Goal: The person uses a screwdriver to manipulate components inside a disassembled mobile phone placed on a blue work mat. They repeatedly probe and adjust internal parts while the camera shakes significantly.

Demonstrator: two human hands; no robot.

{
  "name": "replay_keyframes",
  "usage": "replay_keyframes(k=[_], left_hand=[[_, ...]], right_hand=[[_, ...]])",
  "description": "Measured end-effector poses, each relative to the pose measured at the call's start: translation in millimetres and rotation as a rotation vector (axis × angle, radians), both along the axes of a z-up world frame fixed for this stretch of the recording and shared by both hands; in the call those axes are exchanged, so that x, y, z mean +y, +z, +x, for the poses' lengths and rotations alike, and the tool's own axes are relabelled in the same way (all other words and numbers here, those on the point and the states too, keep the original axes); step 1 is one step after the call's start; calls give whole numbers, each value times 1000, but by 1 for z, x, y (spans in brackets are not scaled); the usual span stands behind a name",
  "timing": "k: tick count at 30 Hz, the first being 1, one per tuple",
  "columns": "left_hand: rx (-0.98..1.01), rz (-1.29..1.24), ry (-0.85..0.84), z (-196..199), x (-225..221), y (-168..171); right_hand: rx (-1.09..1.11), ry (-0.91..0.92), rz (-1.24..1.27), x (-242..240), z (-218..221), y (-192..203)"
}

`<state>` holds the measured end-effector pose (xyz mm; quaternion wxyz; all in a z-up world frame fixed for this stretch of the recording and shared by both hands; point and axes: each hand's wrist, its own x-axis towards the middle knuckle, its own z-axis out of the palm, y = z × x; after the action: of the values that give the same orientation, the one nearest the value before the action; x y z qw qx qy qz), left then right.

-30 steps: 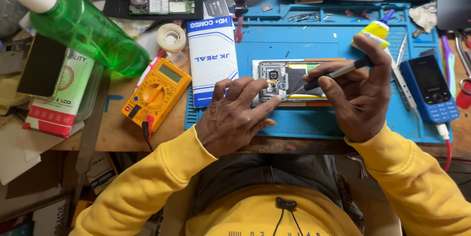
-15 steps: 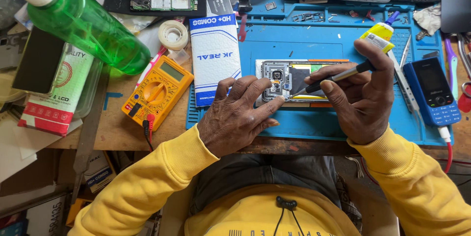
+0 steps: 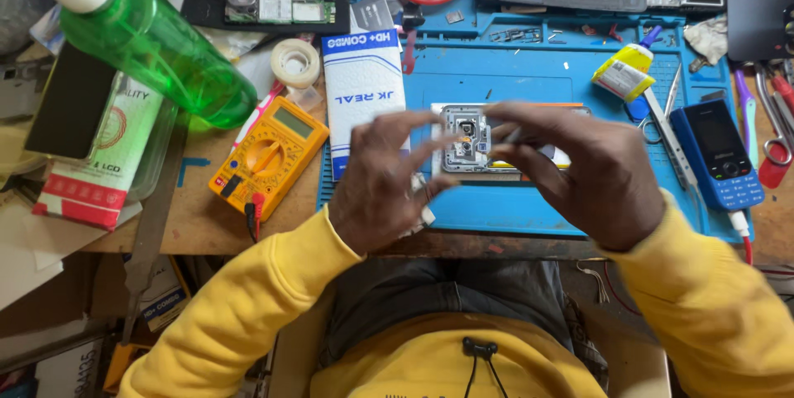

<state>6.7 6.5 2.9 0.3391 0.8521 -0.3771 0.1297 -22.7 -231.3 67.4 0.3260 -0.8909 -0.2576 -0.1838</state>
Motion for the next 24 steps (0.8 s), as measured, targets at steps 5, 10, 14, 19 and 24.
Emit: replay_keyframes(k=[5,10,14,19,24], left_hand=[[31,10,-73,21,3,10],[68,125,-86,37,-16,4],[79,87,-103,41,-16,-4],[52,74,-83,40,-16,-6],[18,46,-101,40,-15,-6]], right_hand=[[-17,10,27,-3,-4,-5],[-46,-37,-16,-7,-2,-10],[104,-8,26,-13,-1,-10],[179,81,65,-16,1,-12],[48,52,-24,-14,-1,-12]])
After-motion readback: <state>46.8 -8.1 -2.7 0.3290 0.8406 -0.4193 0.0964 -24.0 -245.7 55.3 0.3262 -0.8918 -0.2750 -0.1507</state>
